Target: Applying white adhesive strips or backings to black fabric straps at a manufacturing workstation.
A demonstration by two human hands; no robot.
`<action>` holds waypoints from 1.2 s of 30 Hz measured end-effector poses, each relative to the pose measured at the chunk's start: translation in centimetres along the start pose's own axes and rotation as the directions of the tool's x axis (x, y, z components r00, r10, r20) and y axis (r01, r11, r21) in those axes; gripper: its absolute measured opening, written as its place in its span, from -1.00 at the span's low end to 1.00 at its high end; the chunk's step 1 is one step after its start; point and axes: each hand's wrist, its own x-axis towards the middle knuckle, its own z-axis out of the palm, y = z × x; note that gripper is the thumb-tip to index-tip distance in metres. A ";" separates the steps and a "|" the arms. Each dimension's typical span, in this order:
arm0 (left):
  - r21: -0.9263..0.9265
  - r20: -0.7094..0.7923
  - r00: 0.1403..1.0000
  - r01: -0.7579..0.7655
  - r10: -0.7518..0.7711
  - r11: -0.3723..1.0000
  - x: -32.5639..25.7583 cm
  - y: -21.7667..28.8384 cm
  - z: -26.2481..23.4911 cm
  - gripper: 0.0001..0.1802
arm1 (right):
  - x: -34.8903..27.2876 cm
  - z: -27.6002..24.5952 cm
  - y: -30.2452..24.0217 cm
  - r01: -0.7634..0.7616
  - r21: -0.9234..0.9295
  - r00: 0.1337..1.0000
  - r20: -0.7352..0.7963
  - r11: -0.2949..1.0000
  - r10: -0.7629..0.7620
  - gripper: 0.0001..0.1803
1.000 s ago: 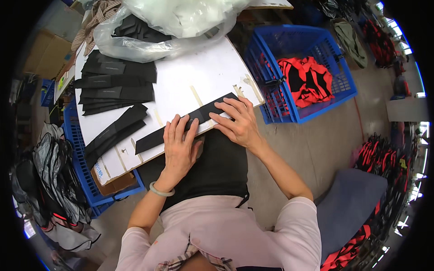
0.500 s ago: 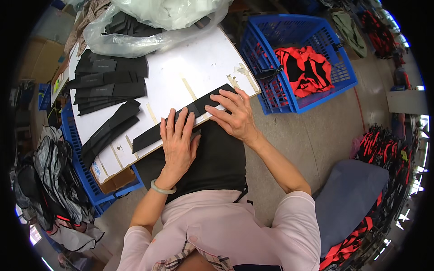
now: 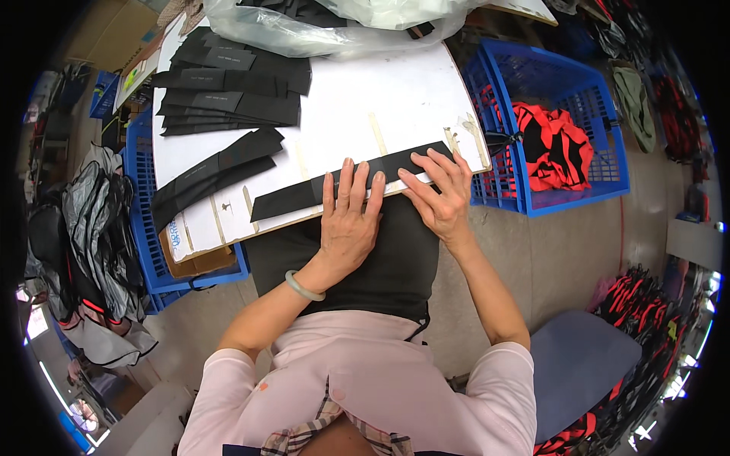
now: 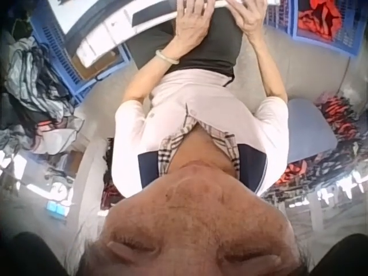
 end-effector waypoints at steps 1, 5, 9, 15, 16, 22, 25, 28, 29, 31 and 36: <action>0.014 0.013 1.000 0.004 -0.004 1.000 0.0 0.0 -0.1 -0.36 | 0.0 0.0 0.0 -0.003 0.000 1.000 -0.002 1.000 0.003 -0.67; -0.004 0.024 1.000 0.017 -0.017 1.000 0.1 0.0 -0.4 -0.36 | 0.2 0.0 -0.2 -0.002 0.005 1.000 0.002 1.000 0.002 -0.68; -0.010 0.027 0.999 0.031 -0.031 0.999 0.0 -0.1 -0.4 -0.39 | 1.5 -0.9 -1.1 -0.043 0.023 0.999 0.026 0.999 0.042 -0.74; -0.025 0.006 1.000 -0.003 0.004 1.000 -0.1 -0.2 -0.1 -0.42 | 4.4 -0.8 -1.6 -0.063 0.086 0.994 0.098 0.994 0.054 -0.83; -0.027 0.004 1.000 -0.002 0.002 1.000 0.0 -0.1 -0.2 -0.42 | 4.4 -0.9 -1.2 -0.087 0.105 0.991 0.111 0.991 0.075 -0.82; -0.052 -0.030 0.999 0.022 -0.024 0.998 0.0 -0.1 -0.2 -0.42 | 3.7 -0.7 -0.5 -0.056 0.116 0.995 0.091 0.992 0.046 -0.80; -0.071 -0.035 0.999 0.024 -0.027 0.997 0.0 -0.1 -0.1 -0.41 | 3.5 -0.6 -0.5 -0.047 0.114 0.996 0.083 0.992 0.037 -0.78; -0.075 -0.037 0.999 0.027 -0.030 0.997 0.0 -0.1 -0.2 -0.42 | 3.5 -0.5 -0.5 -0.041 0.122 0.997 0.069 0.992 0.033 -0.79; -0.069 -0.039 0.999 0.026 -0.029 0.997 0.0 -0.1 -0.2 -0.44 | 3.7 -0.6 -0.5 -0.037 0.118 0.997 0.065 0.992 0.029 -0.79; -0.054 -0.042 0.999 0.033 -0.035 0.998 0.1 0.0 -0.2 -0.46 | 4.0 -0.7 -1.0 -0.026 0.123 0.998 0.060 0.992 0.018 -0.79; -0.021 -0.004 1.000 0.007 -0.007 1.000 -0.7 0.0 0.5 -0.47 | 8.2 0.3 -5.9 0.076 0.228 0.992 0.079 0.971 -0.096 -0.85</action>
